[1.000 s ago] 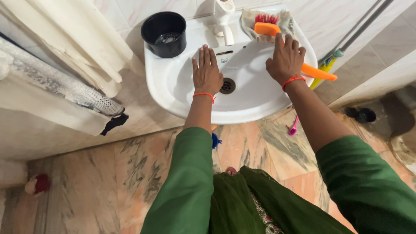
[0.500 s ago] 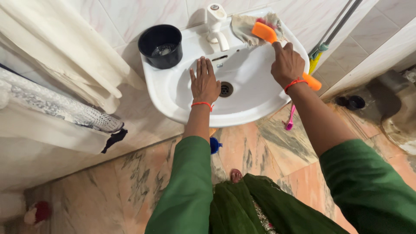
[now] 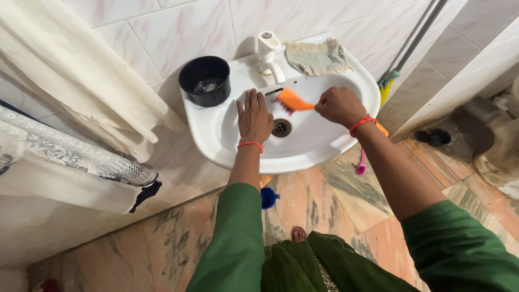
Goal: The person scrubs a white bathroom sink using an orange brush and a black cup filled with water. They repeatedly dip the brush into the cup and scrub the sink basin, faucet, and drain area. The person also briefly handles a cloth near the faucet.
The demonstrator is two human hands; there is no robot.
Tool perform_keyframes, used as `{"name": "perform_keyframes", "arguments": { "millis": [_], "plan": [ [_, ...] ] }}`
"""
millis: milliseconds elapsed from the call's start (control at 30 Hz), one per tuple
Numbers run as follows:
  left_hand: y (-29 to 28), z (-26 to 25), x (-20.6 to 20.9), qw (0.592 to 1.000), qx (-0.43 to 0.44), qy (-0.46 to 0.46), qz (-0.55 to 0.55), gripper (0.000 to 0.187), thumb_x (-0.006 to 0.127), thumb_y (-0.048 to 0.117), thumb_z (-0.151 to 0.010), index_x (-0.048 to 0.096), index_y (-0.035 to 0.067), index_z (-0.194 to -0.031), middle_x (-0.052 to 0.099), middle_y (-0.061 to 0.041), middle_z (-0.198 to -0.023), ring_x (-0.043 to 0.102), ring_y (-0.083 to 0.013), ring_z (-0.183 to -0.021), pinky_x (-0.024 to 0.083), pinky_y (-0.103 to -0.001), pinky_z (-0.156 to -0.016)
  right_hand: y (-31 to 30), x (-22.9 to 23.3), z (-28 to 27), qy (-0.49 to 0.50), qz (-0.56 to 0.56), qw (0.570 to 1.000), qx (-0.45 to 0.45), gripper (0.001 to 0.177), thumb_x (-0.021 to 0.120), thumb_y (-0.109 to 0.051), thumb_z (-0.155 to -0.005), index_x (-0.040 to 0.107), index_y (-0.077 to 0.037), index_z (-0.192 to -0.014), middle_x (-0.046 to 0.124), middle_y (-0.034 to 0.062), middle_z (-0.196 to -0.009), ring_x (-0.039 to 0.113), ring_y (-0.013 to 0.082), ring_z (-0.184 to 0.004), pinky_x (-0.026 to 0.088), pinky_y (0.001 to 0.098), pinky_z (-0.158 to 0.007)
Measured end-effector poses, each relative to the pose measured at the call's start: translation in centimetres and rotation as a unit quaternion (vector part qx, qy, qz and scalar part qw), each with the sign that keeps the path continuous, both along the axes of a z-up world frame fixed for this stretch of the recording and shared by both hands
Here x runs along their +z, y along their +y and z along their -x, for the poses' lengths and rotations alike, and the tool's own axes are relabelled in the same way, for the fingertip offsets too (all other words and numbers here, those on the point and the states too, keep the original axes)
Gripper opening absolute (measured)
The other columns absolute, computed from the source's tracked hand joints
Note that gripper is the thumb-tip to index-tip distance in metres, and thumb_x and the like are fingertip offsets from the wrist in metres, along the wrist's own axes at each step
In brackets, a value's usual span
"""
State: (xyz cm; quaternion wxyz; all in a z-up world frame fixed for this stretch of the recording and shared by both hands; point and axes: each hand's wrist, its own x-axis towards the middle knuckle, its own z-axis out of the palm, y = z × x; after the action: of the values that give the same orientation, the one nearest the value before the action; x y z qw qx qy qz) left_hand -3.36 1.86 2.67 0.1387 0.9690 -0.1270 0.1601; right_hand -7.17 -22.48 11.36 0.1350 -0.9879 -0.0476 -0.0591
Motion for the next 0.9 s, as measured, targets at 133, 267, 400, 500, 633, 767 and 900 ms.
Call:
{"name": "perform_keyframes", "arguments": {
  "millis": [133,267,400,500,633,767,900],
  "plan": [
    [1.1,0.2,0.9,0.998,-0.011,-0.063,0.022,0.046,0.069,0.020,-0.087,0.057,0.000,-0.126,0.048,-0.018,-0.146,0.038,-0.0318,-0.144,0.023,-0.057,-0.120,2.0,1.4,-0.4,0.105,-0.082,0.991,0.023,0.023,0.069,-0.027,-0.087,0.081,-0.007,-0.090,0.077,0.0092,-0.073,0.072,0.0219,-0.065,0.056,0.0377,-0.066],
    [2.8,1.2,3.1,0.990,-0.052,-0.097,0.084,0.020,0.062,0.012,-0.094,0.068,0.003,-0.110,0.065,-0.012,-0.120,0.058,-0.0303,-0.120,0.041,-0.048,-0.109,2.9,3.9,-0.7,0.148,-0.097,0.984,0.038,0.024,0.071,-0.028,-0.087,0.080,-0.007,-0.093,0.075,0.0054,-0.071,0.068,0.0160,-0.060,0.053,0.0314,-0.057],
    [4.6,2.6,6.0,0.966,-0.104,-0.174,0.161,0.013,0.059,0.007,-0.095,0.069,0.004,-0.102,0.070,-0.010,-0.106,0.067,-0.0300,-0.101,0.054,-0.041,-0.089,2.8,7.4,-0.6,0.178,-0.139,0.972,0.065,0.025,0.071,-0.028,-0.088,0.080,-0.007,-0.096,0.069,0.0029,-0.068,0.058,0.0124,-0.054,0.046,0.0288,-0.048],
    [5.4,3.2,7.9,0.948,-0.116,-0.217,0.203,0.015,0.059,0.009,-0.098,0.069,0.003,-0.108,0.068,-0.011,-0.107,0.068,-0.0291,-0.099,0.056,-0.040,-0.084,2.8,9.9,-0.2,0.195,-0.154,0.967,0.060,0.025,0.069,-0.026,-0.089,0.079,-0.005,-0.100,0.064,0.0017,-0.068,0.050,0.0120,-0.054,0.040,0.0318,-0.047],
    [6.7,3.1,9.6,0.929,-0.077,-0.285,0.222,0.027,0.060,0.011,-0.098,0.064,0.003,-0.124,0.063,-0.015,-0.119,0.063,-0.0331,-0.112,0.052,-0.043,-0.095,3.5,12.2,0.1,0.161,-0.204,0.959,0.111,0.028,0.068,-0.018,-0.089,0.078,-0.004,-0.111,0.066,0.0024,-0.074,0.052,0.0110,-0.060,0.044,0.0304,-0.054],
    [8.8,3.3,9.5,0.928,0.035,-0.304,0.212,0.042,0.063,0.016,-0.098,0.058,0.006,-0.138,0.053,-0.016,-0.140,0.052,-0.0361,-0.133,0.042,-0.053,-0.111,5.3,13.0,0.3,0.134,-0.228,0.943,0.201,0.040,0.066,-0.009,-0.086,0.070,-0.006,-0.125,0.069,0.0006,-0.082,0.057,0.0092,-0.069,0.049,0.0300,-0.061],
    [10.5,3.2,8.2,0.942,0.152,-0.250,0.166,0.059,0.079,0.036,-0.082,0.058,0.008,-0.129,0.033,-0.028,-0.151,0.032,-0.0470,-0.142,0.026,-0.071,-0.108,7.4,12.8,0.7,0.127,-0.255,0.942,0.175,0.045,0.065,-0.013,-0.089,0.064,-0.014,-0.134,0.069,-0.0012,-0.082,0.061,0.0094,-0.064,0.052,0.0298,-0.058]
  ]
}}
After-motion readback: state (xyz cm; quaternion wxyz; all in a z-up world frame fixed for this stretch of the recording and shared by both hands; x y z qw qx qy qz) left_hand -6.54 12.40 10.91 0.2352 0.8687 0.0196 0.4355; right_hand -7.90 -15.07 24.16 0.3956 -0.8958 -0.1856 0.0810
